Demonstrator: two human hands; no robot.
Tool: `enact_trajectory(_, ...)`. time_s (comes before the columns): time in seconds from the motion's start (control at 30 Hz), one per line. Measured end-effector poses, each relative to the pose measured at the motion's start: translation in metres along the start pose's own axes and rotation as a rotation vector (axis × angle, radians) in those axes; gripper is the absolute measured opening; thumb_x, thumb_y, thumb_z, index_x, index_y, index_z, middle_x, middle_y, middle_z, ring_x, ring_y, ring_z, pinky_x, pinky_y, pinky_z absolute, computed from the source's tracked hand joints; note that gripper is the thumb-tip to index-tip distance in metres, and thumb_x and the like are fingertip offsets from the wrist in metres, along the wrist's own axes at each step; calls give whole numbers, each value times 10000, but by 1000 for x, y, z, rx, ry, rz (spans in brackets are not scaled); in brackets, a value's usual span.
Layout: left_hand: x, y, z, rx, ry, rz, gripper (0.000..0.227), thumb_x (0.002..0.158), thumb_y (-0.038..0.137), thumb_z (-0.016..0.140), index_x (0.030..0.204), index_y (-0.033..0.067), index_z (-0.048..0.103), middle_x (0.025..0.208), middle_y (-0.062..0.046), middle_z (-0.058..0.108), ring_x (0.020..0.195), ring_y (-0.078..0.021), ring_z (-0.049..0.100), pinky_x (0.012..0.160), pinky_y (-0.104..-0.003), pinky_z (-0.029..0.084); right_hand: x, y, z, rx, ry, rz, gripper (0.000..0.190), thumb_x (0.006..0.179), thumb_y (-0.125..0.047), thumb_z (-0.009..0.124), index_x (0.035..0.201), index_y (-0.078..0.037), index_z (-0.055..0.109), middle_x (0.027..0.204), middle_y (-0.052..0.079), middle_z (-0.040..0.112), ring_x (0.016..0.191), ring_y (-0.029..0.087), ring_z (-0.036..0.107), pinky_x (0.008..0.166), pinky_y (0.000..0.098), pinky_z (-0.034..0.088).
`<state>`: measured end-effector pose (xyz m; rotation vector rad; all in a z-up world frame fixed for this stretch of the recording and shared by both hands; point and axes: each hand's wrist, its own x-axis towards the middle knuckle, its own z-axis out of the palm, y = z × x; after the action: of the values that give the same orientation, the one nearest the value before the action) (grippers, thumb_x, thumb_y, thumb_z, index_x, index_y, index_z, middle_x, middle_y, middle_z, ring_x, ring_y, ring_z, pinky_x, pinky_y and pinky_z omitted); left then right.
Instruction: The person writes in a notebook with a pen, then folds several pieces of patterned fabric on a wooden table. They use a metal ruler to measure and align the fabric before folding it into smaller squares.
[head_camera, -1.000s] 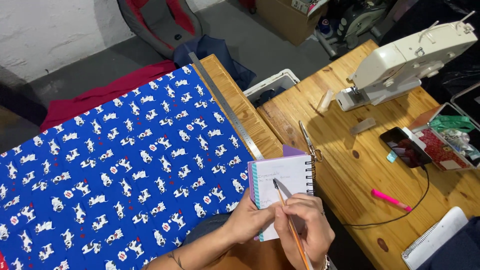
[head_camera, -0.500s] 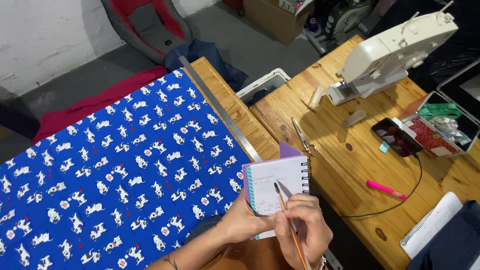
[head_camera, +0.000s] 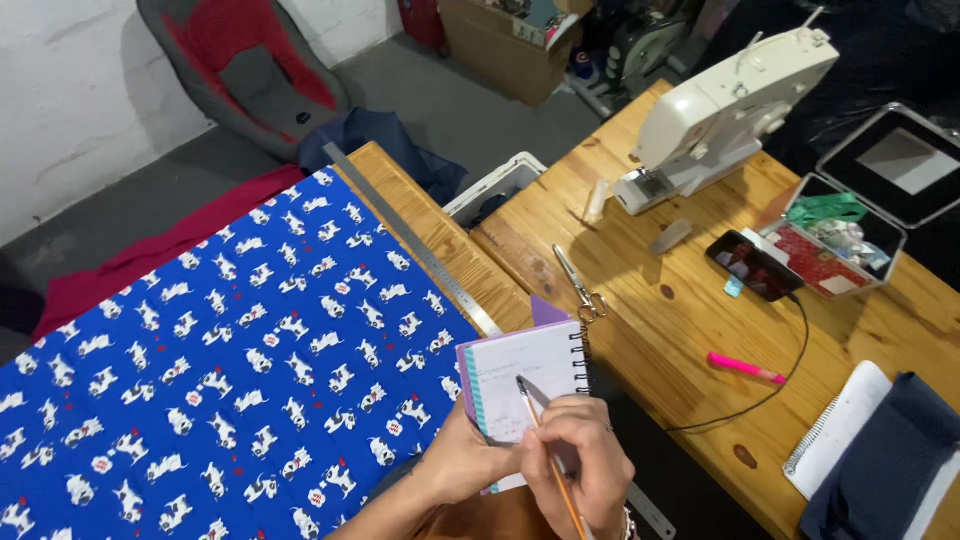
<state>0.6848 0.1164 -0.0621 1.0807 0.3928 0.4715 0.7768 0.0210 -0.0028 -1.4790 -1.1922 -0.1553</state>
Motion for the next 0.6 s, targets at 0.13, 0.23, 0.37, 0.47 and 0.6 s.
enact_trajectory(0.13,1,5,-1,88,-17,-2,475,762,217,865,1188,110,683,1133,-46,745,1030,-152,670,921,-358,566,-1,2,-2,40,-13,19,117,906,-121,653,866,-38,582,806,111,642,795,240,642,768,309,533)
enact_trajectory(0.23,3,5,0,14,-43,16,580,764,304,883,1258,104,656,1195,-68,738,1084,-180,680,962,-383,567,-1,4,-1,19,-33,13,118,904,-123,658,863,-40,585,780,100,636,791,240,644,767,310,535)
enact_trajectory(0.37,4,10,2,17,-18,-4,555,764,240,869,1252,94,650,1187,-74,735,1081,-184,677,961,-381,567,-1,5,0,-12,-21,10,107,902,-114,655,863,-47,581,790,90,646,782,234,661,788,316,529)
enact_trajectory(0.47,4,13,2,10,-38,25,559,789,296,861,1264,96,642,1201,-66,721,1100,-184,662,973,-384,552,0,5,0,-12,-26,15,103,899,-113,657,861,-50,585,794,85,644,789,230,660,791,314,526)
enact_trajectory(0.6,4,10,2,47,-16,-3,447,758,117,841,1180,93,695,1144,-70,760,1038,-193,712,941,-390,604,-2,4,0,68,-4,55,112,913,-134,647,880,-39,598,801,93,625,818,237,645,796,308,537)
